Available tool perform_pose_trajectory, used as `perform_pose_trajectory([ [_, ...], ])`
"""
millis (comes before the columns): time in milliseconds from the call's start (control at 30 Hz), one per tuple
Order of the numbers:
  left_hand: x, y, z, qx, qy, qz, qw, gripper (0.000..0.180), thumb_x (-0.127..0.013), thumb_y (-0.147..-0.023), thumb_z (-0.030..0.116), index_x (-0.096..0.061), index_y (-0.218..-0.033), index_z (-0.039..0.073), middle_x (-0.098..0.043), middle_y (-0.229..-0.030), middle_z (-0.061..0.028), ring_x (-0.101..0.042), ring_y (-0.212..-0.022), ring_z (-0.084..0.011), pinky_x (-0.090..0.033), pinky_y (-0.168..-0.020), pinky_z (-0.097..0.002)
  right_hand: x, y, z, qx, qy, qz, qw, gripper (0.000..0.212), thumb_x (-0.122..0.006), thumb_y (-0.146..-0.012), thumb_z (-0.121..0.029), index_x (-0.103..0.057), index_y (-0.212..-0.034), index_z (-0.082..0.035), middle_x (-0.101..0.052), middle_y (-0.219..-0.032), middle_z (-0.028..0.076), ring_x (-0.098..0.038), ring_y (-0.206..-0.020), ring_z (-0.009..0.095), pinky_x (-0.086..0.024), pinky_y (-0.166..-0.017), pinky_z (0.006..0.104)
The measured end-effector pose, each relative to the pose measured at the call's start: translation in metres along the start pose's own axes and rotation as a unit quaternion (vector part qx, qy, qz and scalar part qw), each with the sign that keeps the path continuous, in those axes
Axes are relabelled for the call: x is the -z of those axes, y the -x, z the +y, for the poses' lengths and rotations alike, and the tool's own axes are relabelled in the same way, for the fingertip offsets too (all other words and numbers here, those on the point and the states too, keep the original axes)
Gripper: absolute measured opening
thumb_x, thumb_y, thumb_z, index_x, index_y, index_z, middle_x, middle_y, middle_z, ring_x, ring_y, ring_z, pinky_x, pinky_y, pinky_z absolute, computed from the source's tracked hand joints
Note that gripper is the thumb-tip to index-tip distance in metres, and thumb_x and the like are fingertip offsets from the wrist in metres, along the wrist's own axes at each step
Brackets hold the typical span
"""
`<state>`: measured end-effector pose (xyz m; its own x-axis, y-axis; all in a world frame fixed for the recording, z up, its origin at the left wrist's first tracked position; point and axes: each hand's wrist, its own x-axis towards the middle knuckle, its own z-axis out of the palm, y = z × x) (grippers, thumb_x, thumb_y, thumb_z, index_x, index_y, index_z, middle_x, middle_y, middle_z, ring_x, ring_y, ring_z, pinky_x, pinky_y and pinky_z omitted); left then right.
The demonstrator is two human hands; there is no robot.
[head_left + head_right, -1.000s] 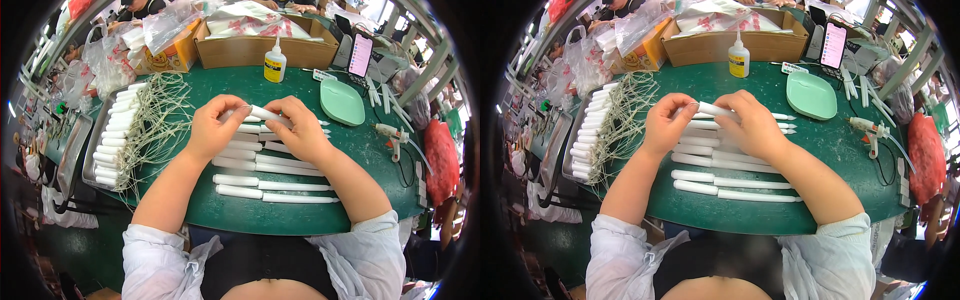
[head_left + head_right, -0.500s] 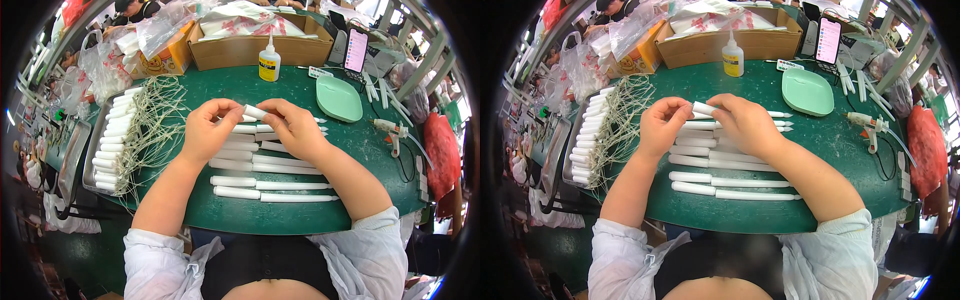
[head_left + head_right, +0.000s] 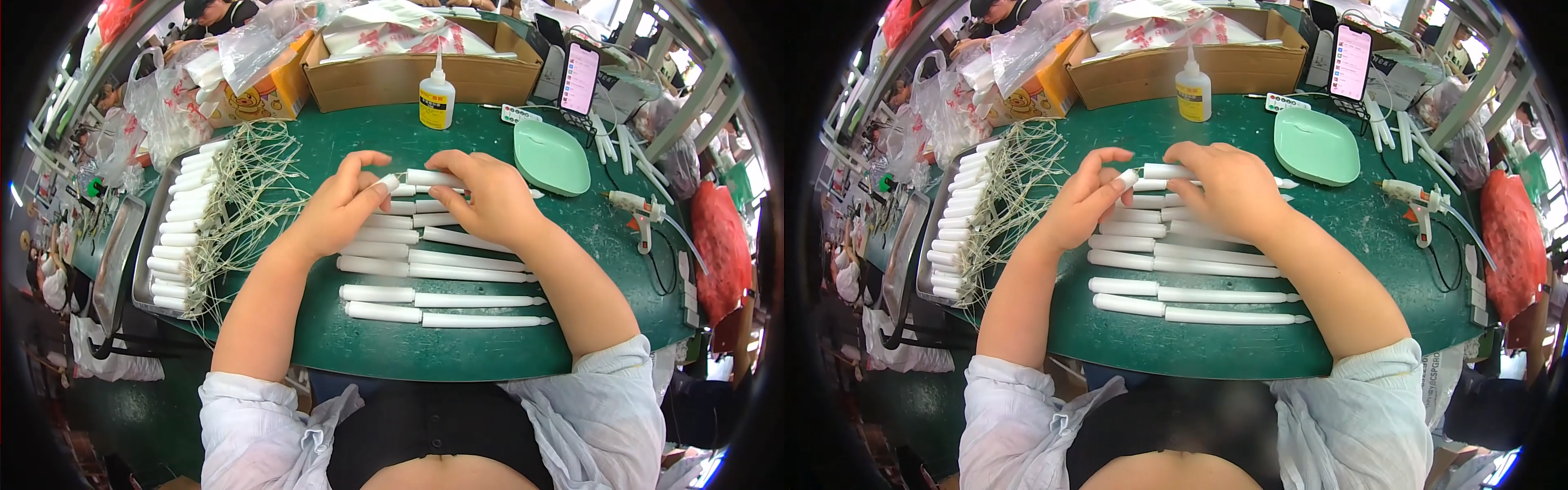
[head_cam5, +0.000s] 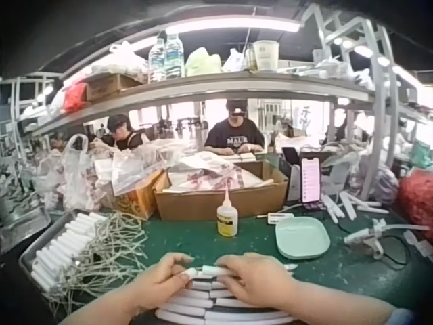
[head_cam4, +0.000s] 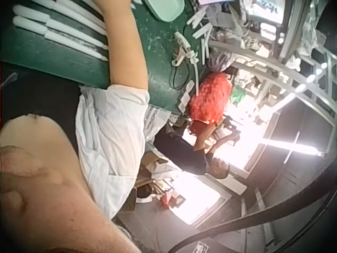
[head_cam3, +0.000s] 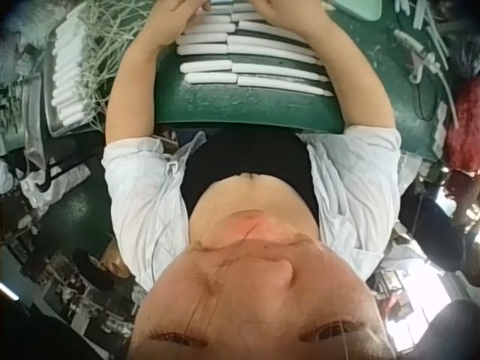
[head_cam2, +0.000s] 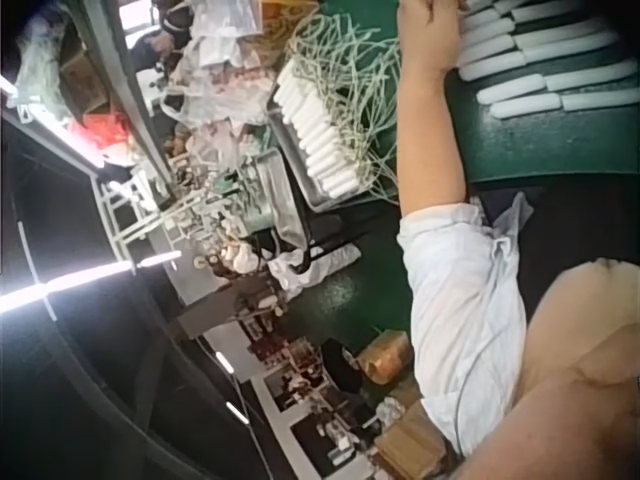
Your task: Assembling small components by inserting wires into plastic tubes and applying glue using a hot glue gun.
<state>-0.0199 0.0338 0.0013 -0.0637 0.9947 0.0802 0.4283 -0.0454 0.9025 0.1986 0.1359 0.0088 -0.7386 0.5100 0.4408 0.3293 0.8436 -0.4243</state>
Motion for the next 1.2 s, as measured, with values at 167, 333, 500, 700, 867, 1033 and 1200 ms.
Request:
perform_pose_trajectory([
  [167,-0.003,0.001,-0.002,-0.078,-0.111,0.041,0.990,0.023,-0.059,-0.095,0.020,-0.059,-0.115,0.009,-0.069,-0.097,-0.0052,-0.063,-0.085,-0.0176,-0.049,-0.074,-0.0311,-0.009,0.001,0.011,0.050,0.010,0.029,0.998,0.021,-0.068,-0.088,-0.016,-0.064,-0.108,-0.010,-0.066,-0.094,0.009,-0.064,-0.082,0.029,-0.053,-0.072,0.0399],
  [333,-0.002,-0.004,-0.005,-0.185,-0.263,0.096,0.942,0.021,-0.068,-0.086,0.018,-0.067,-0.106,0.012,-0.071,-0.099,-0.0036,-0.065,-0.089,-0.0247,-0.048,-0.084,-0.0375,-0.014,0.002,0.011,0.051,0.018,0.045,0.998,0.020,-0.066,-0.090,-0.017,-0.065,-0.109,-0.011,-0.062,-0.099,0.008,-0.063,-0.083,0.030,-0.052,-0.072,0.0401],
  [500,0.000,-0.032,-0.023,-0.285,-0.352,0.196,0.870,0.019,-0.069,-0.083,0.014,-0.073,-0.102,0.015,-0.070,-0.096,-0.0014,-0.060,-0.097,-0.0246,-0.042,-0.089,-0.0391,-0.025,-0.012,0.024,0.010,0.049,0.044,0.998,0.020,-0.065,-0.091,-0.018,-0.067,-0.110,-0.012,-0.061,-0.101,0.009,-0.061,-0.093,0.030,-0.051,-0.081,0.0396],
  [700,-0.008,-0.056,-0.063,-0.165,-0.293,0.100,0.937,0.019,-0.059,-0.090,0.012,-0.074,-0.103,0.013,-0.066,-0.112,-0.0092,-0.057,-0.107,-0.0296,-0.043,-0.098,-0.0405,-0.051,-0.019,0.056,-0.023,0.094,-0.034,0.995,0.021,-0.063,-0.092,-0.019,-0.072,-0.110,-0.013,-0.061,-0.102,0.009,-0.058,-0.102,0.030,-0.048,-0.090,0.0389],
  [867,-0.002,-0.048,-0.056,-0.051,-0.214,0.009,0.975,0.022,-0.056,-0.091,0.012,-0.074,-0.102,0.012,-0.068,-0.109,-0.0093,-0.057,-0.113,-0.0292,-0.043,-0.101,-0.0397,-0.045,-0.014,0.037,-0.060,0.013,-0.127,0.990,0.023,-0.060,-0.093,-0.018,-0.073,-0.109,-0.008,-0.060,-0.104,0.012,-0.058,-0.101,0.030,-0.047,-0.091,0.0383],
  [1033,0.008,-0.034,-0.060,-0.041,-0.192,0.071,0.978,0.023,-0.054,-0.093,0.015,-0.072,-0.105,0.008,-0.068,-0.109,-0.0136,-0.059,-0.110,-0.0292,-0.045,-0.098,-0.0379,-0.046,-0.014,0.043,-0.004,0.091,-0.083,0.992,0.035,-0.064,-0.091,-0.020,-0.063,-0.124,-0.007,-0.059,-0.118,0.017,-0.055,-0.112,0.032,-0.045,-0.098,0.0395],
  [1200,0.001,-0.031,-0.061,-0.042,-0.053,0.079,0.995,0.025,-0.053,-0.094,0.017,-0.070,-0.107,0.004,-0.067,-0.110,-0.0163,-0.061,-0.106,-0.0288,-0.047,-0.095,-0.0364,-0.043,-0.065,0.088,-0.172,-0.043,0.116,0.977,0.067,-0.073,-0.085,-0.022,-0.043,-0.141,-0.004,-0.054,-0.135,0.020,-0.048,-0.129,0.031,-0.039,-0.108,0.0397],
])
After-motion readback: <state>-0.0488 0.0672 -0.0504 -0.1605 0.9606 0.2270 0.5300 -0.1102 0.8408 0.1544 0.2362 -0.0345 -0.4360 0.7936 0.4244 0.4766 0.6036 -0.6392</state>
